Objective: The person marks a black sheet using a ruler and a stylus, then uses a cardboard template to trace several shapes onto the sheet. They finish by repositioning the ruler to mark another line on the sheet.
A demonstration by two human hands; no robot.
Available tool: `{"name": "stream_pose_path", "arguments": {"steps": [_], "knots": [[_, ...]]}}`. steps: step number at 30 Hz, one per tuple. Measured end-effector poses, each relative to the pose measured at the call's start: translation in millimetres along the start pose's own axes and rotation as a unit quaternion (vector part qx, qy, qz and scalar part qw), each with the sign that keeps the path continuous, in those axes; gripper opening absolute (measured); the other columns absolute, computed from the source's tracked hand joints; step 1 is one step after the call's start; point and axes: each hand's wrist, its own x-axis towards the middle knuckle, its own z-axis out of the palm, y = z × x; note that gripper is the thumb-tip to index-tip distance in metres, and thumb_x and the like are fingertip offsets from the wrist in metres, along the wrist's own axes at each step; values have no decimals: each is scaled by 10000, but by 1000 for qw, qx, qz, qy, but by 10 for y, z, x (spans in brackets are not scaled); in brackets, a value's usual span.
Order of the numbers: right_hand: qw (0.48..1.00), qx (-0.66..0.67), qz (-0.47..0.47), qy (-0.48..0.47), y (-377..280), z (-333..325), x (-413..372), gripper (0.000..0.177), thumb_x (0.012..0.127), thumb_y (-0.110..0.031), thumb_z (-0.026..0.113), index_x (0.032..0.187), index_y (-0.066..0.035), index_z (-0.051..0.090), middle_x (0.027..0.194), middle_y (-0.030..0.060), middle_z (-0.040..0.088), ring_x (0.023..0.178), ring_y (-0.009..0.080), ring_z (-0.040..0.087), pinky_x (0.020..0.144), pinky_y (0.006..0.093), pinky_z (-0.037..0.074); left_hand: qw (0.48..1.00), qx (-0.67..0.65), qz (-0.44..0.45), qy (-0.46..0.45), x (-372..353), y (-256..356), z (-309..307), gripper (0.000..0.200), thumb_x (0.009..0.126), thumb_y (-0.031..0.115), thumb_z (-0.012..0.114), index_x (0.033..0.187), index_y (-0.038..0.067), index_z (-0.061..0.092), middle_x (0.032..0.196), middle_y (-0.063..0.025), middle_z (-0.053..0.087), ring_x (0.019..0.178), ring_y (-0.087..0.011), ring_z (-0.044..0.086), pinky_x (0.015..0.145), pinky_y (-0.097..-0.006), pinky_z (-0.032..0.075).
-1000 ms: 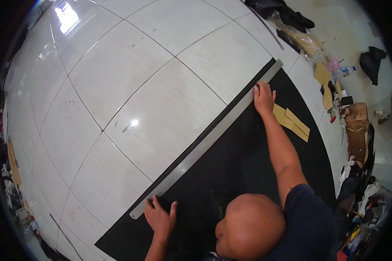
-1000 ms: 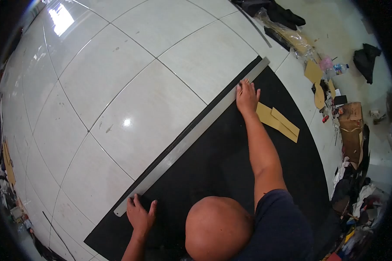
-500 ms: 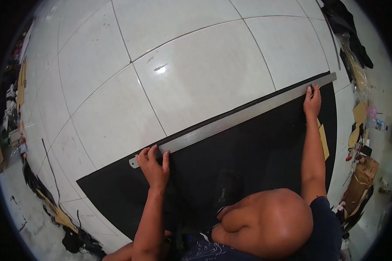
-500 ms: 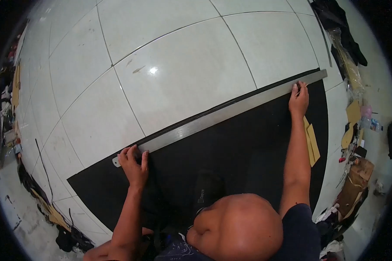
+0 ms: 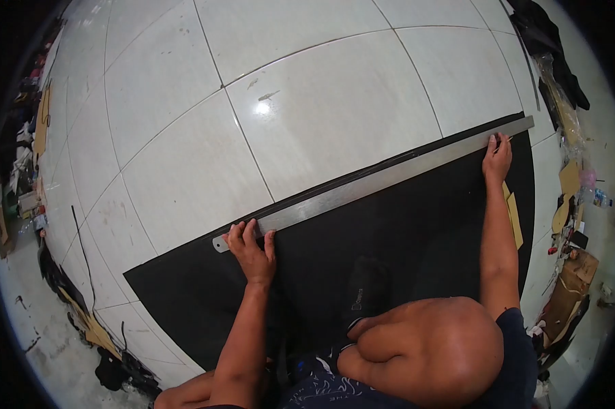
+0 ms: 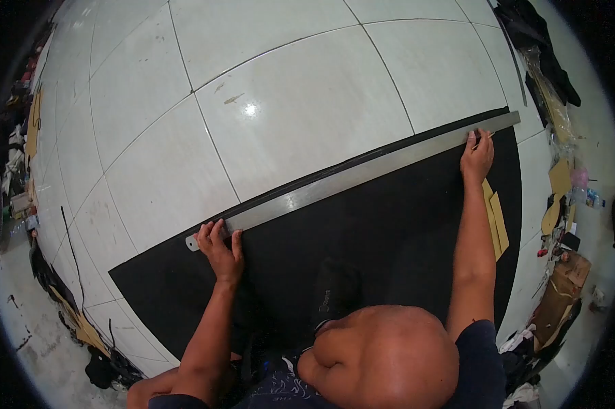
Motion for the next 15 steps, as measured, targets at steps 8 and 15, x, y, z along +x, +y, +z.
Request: {"name": "stream_pose_path", "arguments": {"steps": [8, 15], "knots": [[999, 30, 0, -24, 40, 14, 20, 480, 1054, -401, 463, 1324, -20, 576, 1373, 209, 566, 1317, 387, 494, 1103, 448, 382, 1000, 27, -13, 4, -32, -16, 44, 510, 923, 382, 713, 1306, 74, 579, 1377, -158, 430, 1387, -381, 363, 1210, -617, 142], [999, 46, 1, -30, -9, -37, 15, 479, 1053, -395, 467, 1307, -6, 581, 1329, 213, 591, 1301, 391, 510, 1096, 451, 390, 1000, 25, -12, 6, -28, -24, 46, 495, 918, 368, 719, 1302, 86, 582, 1374, -169, 440, 1384, -395, 368, 1208, -624, 143]]}}
